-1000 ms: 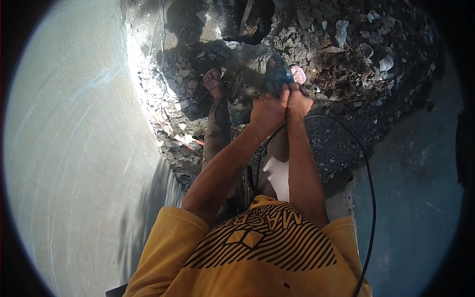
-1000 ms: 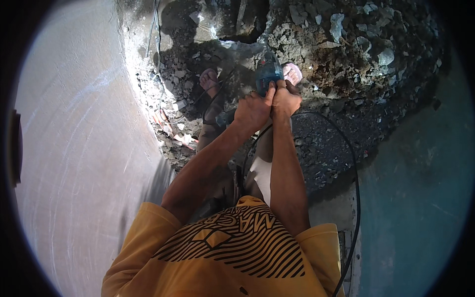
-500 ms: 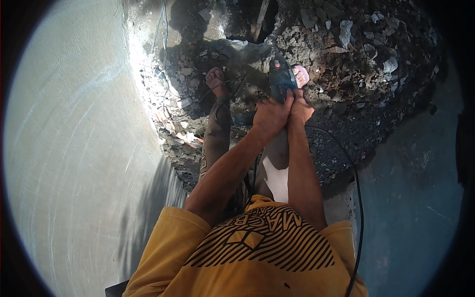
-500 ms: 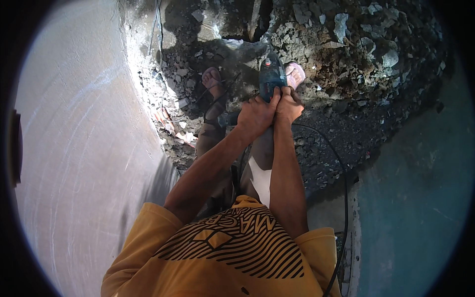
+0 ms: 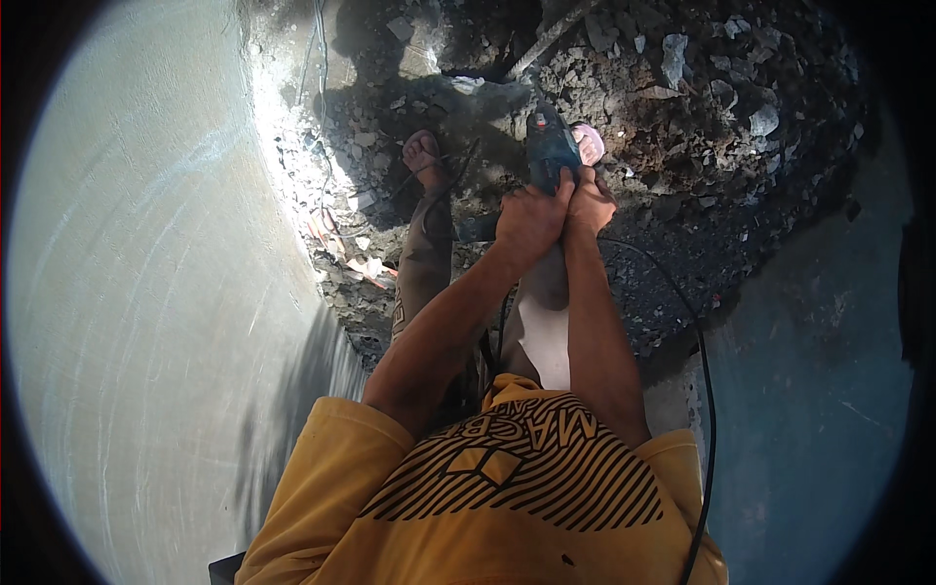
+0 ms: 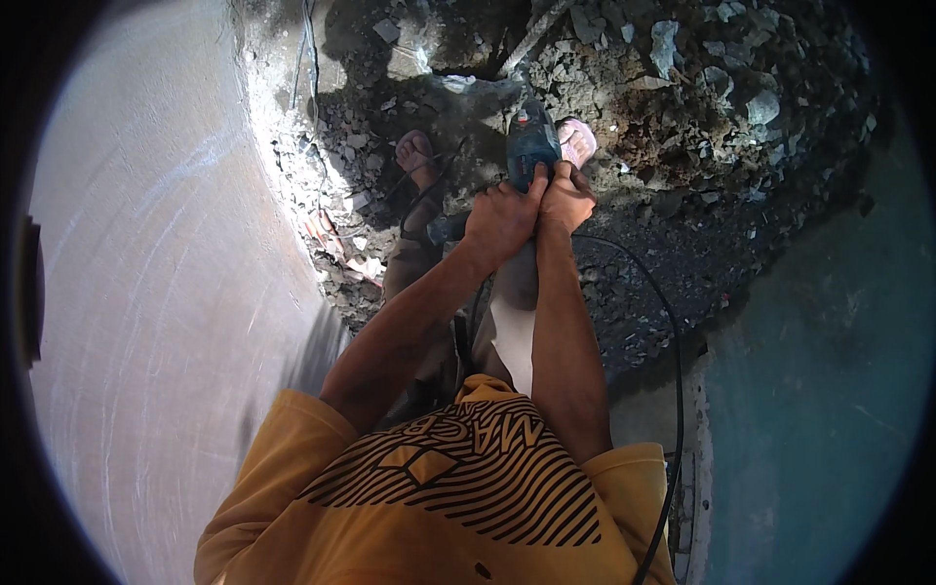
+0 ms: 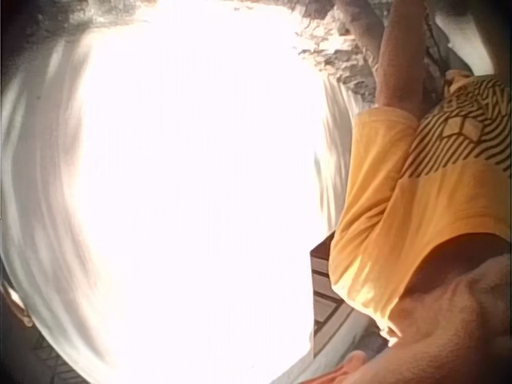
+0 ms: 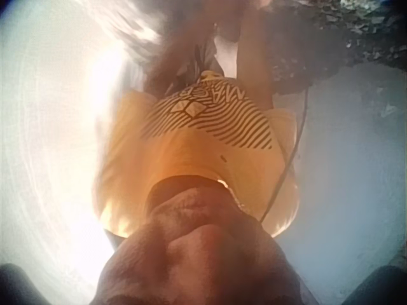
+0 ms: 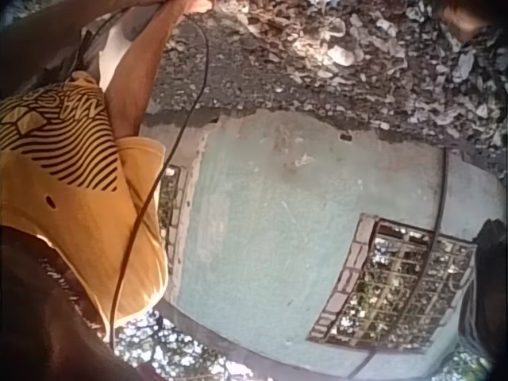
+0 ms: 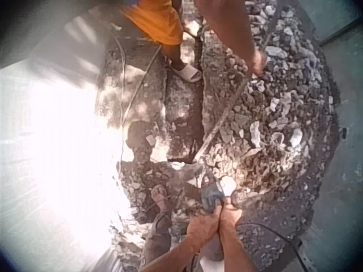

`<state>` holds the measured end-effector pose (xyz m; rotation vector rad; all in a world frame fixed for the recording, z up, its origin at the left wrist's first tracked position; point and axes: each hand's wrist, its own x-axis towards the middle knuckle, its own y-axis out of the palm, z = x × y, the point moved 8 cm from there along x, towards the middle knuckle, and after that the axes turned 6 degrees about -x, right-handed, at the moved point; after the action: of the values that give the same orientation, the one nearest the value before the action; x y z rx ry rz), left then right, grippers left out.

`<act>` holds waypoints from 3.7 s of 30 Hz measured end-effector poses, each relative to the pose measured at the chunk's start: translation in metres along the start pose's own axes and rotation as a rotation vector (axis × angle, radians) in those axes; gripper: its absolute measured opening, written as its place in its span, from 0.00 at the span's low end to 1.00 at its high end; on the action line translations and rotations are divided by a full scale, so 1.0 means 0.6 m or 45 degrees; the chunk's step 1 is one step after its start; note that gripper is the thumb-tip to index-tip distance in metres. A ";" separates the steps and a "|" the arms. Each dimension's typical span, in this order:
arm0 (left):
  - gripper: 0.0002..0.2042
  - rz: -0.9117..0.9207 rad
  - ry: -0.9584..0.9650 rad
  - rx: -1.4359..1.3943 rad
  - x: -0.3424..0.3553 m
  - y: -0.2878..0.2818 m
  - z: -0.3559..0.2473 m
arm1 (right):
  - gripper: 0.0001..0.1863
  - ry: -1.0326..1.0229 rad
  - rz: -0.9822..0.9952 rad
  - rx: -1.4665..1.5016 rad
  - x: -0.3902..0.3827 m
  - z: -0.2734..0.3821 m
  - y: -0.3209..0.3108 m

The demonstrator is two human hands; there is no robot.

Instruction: Drilling into a concrete floor or foundation using a rotary hammer or demolition drill.

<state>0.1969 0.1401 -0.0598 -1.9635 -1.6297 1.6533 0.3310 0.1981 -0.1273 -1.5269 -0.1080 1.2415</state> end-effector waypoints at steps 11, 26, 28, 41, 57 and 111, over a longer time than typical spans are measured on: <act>0.26 0.069 -0.016 -0.003 0.009 -0.006 -0.005 | 0.24 0.059 0.068 -0.050 -0.001 0.027 -0.006; 0.27 0.045 -0.061 -0.080 0.009 -0.009 -0.003 | 0.23 0.018 0.075 -0.148 -0.015 0.057 -0.017; 0.27 0.045 -0.057 -0.094 0.011 -0.009 -0.004 | 0.23 0.012 0.072 -0.161 -0.013 0.056 -0.017; 0.28 -0.014 -0.063 -0.083 0.015 -0.008 -0.008 | 0.21 -0.036 0.095 -0.070 -0.012 0.066 -0.018; 0.29 0.031 -0.080 -0.124 0.019 -0.012 -0.011 | 0.20 -0.110 0.103 -0.066 0.000 0.066 -0.015; 0.27 0.046 -0.104 -0.147 0.015 0.003 -0.020 | 0.20 -0.212 0.108 -0.072 -0.008 0.080 -0.030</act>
<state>0.2053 0.1521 -0.0617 -2.0147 -1.7664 1.7102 0.3034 0.2338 -0.1026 -1.4876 -0.1900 1.4435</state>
